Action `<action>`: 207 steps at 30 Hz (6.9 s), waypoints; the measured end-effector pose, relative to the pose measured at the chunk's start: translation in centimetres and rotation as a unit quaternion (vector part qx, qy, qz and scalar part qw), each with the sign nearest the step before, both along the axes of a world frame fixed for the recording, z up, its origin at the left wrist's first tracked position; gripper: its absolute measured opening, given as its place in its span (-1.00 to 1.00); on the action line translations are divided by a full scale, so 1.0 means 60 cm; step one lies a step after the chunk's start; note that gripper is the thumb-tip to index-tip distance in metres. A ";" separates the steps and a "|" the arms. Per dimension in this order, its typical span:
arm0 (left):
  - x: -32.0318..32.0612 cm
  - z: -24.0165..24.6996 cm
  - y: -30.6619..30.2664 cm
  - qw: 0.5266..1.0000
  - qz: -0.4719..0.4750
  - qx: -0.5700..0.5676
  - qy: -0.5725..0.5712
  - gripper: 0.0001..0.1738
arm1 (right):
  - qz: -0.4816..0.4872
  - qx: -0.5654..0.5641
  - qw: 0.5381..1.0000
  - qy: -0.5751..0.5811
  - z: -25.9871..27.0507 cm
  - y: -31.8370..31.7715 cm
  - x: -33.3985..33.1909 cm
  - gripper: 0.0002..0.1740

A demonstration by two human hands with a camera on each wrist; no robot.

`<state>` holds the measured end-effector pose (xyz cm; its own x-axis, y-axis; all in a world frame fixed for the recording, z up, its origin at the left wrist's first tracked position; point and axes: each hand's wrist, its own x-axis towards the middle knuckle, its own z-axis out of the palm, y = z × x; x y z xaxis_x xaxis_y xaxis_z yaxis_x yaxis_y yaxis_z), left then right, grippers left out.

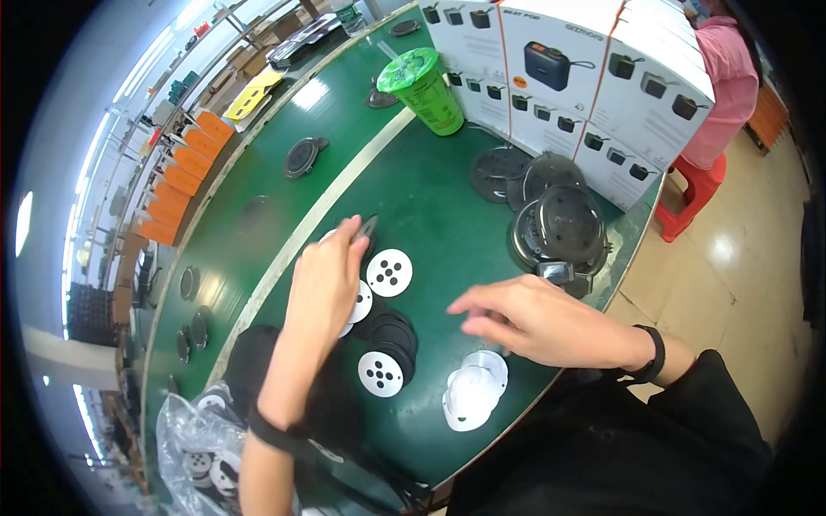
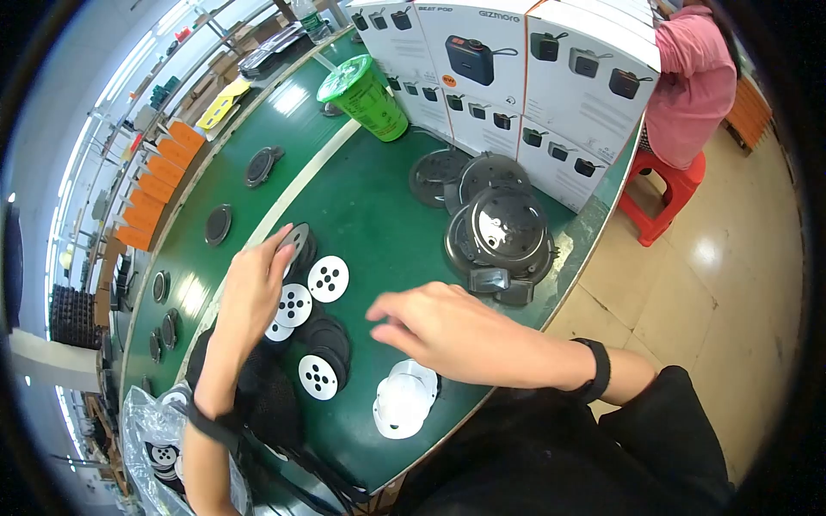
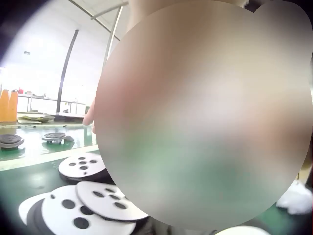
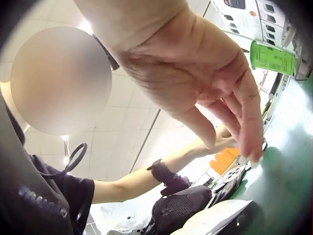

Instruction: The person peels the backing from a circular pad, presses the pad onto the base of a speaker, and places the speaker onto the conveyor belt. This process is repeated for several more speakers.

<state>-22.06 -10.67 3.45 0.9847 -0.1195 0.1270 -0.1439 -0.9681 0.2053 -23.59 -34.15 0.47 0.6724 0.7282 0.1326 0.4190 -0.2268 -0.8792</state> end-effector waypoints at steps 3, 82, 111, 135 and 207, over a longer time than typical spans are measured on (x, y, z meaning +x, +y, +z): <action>-0.084 0.053 -0.074 0.972 -0.011 -0.233 0.040 -0.62 | 0.016 0.191 0.963 0.187 0.021 0.024 -0.010 -0.85; -0.163 -0.048 -0.021 0.649 0.092 -0.752 0.067 -0.64 | 0.033 0.143 0.962 -0.232 0.033 -0.029 -0.012 -0.91; -0.190 0.046 -0.053 0.601 0.063 -0.781 0.159 -0.66 | -0.033 0.257 0.819 -0.512 0.016 0.035 0.001 -0.74; -0.185 0.095 -0.023 0.995 -0.071 -0.064 0.020 -0.63 | -0.117 0.174 0.939 -0.271 0.014 0.052 0.027 -0.85; -0.194 0.067 -0.055 0.792 0.042 -0.599 -0.109 -0.37 | 0.228 0.358 0.905 0.015 0.047 -0.005 -0.009 -0.90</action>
